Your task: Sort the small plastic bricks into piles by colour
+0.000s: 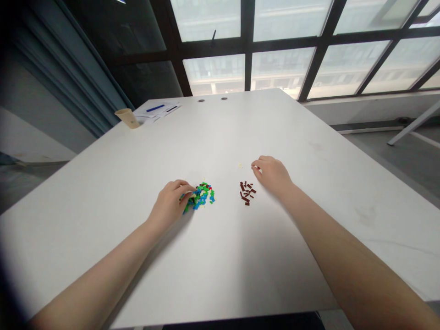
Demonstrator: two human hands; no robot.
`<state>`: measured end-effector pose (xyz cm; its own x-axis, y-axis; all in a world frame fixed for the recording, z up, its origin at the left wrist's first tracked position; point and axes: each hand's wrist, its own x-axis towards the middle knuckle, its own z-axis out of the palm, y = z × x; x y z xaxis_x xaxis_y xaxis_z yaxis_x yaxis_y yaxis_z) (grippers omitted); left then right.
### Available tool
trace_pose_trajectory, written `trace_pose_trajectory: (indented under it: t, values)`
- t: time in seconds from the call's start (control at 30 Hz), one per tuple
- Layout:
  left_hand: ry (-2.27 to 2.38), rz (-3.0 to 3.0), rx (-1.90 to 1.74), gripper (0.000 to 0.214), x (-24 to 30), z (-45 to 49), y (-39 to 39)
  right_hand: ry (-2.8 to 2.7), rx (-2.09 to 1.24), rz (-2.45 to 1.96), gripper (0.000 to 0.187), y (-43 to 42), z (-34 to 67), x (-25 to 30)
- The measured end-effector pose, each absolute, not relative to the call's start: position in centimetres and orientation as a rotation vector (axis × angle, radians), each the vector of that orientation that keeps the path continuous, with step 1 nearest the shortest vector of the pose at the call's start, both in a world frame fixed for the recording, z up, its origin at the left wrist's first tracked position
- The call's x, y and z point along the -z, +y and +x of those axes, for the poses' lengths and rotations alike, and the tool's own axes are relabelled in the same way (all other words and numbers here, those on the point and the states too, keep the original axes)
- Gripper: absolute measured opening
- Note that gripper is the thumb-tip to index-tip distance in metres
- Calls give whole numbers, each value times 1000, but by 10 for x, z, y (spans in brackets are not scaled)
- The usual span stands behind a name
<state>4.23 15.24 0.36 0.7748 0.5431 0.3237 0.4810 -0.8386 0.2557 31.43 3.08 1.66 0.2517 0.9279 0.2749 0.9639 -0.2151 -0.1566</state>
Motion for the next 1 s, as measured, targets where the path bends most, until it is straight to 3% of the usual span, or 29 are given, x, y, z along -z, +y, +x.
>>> trace_pose_trajectory:
  t: [0.33, 1.0]
  values:
    - [605, 2902, -336, 13, -6, 46, 137, -2289, -263, -1844, 24, -4, 203, -19]
    - [372, 3014, -238, 15, -8, 47, 133, -2251, -247, -1859, 24, 4, 208, -8]
